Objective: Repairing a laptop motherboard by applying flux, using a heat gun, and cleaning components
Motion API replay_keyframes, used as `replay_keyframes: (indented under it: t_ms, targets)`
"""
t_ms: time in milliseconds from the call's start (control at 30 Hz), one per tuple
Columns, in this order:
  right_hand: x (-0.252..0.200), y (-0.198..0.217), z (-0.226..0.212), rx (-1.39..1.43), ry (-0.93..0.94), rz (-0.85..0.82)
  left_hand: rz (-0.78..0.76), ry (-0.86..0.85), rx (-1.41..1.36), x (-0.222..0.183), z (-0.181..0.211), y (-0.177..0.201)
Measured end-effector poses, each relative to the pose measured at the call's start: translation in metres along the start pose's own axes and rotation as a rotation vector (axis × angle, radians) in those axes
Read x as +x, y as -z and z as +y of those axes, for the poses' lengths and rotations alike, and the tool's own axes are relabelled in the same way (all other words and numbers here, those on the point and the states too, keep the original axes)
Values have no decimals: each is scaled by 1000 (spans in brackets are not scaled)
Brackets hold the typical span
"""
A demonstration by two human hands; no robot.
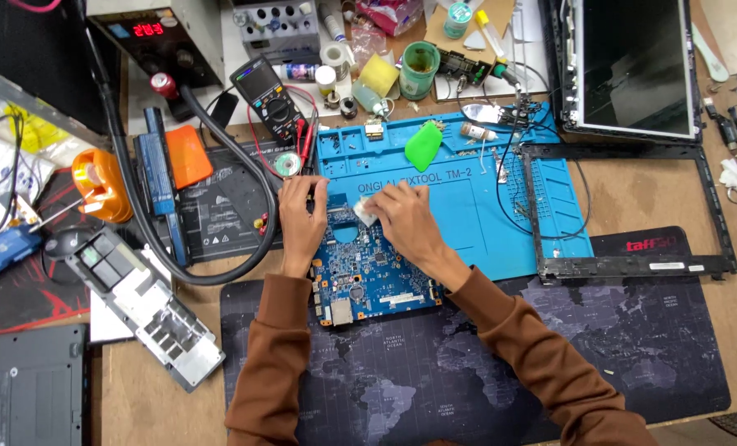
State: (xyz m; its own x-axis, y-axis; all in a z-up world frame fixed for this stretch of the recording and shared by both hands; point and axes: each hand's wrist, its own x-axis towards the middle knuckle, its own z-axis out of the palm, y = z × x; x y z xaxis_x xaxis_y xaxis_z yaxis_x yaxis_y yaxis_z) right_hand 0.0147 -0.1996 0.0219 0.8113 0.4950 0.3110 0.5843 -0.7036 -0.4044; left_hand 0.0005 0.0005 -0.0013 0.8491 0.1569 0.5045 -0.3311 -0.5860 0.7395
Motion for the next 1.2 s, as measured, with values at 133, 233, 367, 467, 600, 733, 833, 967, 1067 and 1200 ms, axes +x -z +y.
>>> replay_keyframes:
  t_ms: [133,233,367,467,600,733,833,967,1067,1200]
  targets:
    - [12,-6,-20,58,32,37,18,18,-38,3,8,3]
    - [14,-22,-26,-32,100,-28,28,44,-127,2,5,5]
    - [16,-21,-28,-40,172,63,55,48,-163,2,-3,1]
    - [14,-23,-28,-63,179,94,45,41,-149,1,-6,-3]
    - [8,-33,-26,-16,164,35,25,50,-152,-1,-4,-1]
    - [7,-15,-18,-79,119,-74,11,63,-137,-4,0,3]
    - [11,6,-12,54,49,-1,10,42,-114,-1,4,4]
    - [0,-1,4,-52,63,14,-2,34,-85,3,9,4]
    - [3,8,6,-24,54,25,7,31,-78,5,5,0]
    - [-2,29,0,65,-16,112,-7,34,-77,2,10,5]
